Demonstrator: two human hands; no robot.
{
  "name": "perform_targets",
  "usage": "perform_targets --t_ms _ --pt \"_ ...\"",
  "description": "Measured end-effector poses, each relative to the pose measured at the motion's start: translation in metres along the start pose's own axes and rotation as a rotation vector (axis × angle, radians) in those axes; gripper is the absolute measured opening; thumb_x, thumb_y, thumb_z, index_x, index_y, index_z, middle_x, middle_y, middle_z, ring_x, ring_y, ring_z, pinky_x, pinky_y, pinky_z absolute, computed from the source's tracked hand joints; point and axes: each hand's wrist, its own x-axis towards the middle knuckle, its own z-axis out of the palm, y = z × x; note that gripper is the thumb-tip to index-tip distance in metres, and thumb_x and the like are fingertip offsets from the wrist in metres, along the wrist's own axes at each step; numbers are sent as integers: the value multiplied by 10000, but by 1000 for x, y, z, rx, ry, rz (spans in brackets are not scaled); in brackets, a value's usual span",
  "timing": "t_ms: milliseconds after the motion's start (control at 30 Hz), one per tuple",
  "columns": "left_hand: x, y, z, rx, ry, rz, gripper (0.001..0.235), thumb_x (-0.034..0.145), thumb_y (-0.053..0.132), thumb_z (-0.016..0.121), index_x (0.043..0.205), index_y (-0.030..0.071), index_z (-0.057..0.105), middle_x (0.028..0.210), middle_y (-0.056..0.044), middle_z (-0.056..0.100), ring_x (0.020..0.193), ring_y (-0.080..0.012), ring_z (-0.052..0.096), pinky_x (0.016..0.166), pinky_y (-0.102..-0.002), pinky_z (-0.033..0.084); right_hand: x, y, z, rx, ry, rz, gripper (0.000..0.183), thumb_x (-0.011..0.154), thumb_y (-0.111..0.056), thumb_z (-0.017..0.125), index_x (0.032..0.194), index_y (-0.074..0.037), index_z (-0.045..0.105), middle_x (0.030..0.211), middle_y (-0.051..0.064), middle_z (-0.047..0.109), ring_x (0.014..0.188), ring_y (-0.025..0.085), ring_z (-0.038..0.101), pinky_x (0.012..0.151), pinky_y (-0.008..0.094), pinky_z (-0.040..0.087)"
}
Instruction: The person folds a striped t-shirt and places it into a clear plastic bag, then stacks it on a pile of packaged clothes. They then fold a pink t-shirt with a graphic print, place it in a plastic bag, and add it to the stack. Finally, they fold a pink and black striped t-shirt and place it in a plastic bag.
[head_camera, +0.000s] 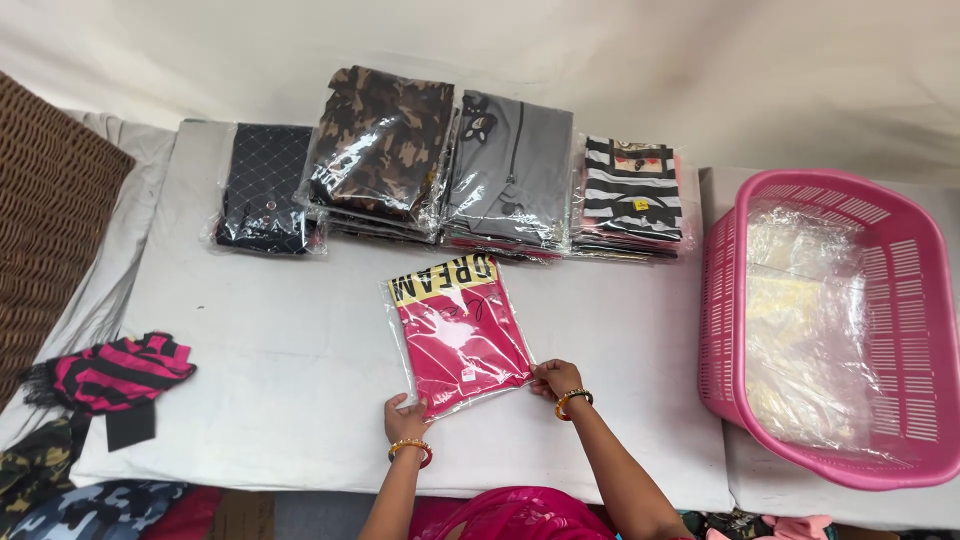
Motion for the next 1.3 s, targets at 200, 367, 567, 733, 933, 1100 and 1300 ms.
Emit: perform_targets --t_ms 200,367,567,733,933,1100,1300 --pt "21 3 -1 -167 -43 -103 492 838 -32 753 1282 85 577 1104 -158 696 954 -243 682 778 -401 592 -7 -9 -1 205 -148 118 264 891 -264 790 992 -72 639 832 58 744 642 147 751 489 236 515" --pt "24 24 -20 -116 -168 -208 602 849 -35 734 1398 145 567 1151 -118 669 1015 -221 659 883 -414 563 -4 -6 -1 117 -314 -6 237 875 -158 780 1097 -111 709 797 -27 714 601 49 621 523 197 461" --pt "-46 123 -52 -98 -457 -138 540 878 6 686 1403 72 574 1156 -103 747 917 -164 690 761 -328 551 -76 -55 -42 260 -496 -139 254 907 -104 785 1125 4 711 791 0 714 631 69 628 602 207 522" --pt "-81 219 -13 -193 -652 5 490 884 21 679 1364 20 579 1106 -104 758 902 -161 731 765 -318 599 -132 -134 -80 284 -412 -403 264 867 -102 787 1107 -3 745 807 26 761 633 89 648 609 236 539" --pt "-73 359 82 -326 -869 318 475 889 6 700 1354 20 601 1092 -72 747 890 -133 721 745 -298 614 -129 -251 -119 313 -216 -789 262 885 -74 768 1133 5 738 834 38 761 677 93 669 614 234 512" --pt "-6 412 150 -355 -926 586 509 919 -21 708 1413 31 593 1070 -62 736 895 -91 691 765 -249 591 -47 -292 -108 430 -107 -869 304 897 -40 746 1193 6 694 902 38 765 751 94 691 650 224 535" --pt "140 353 233 32 -493 703 537 897 -121 659 1406 50 634 1120 -148 763 967 -131 688 853 -239 551 131 -250 -48 322 118 -531 393 834 -21 782 1189 -17 614 838 62 746 638 130 691 540 232 503"
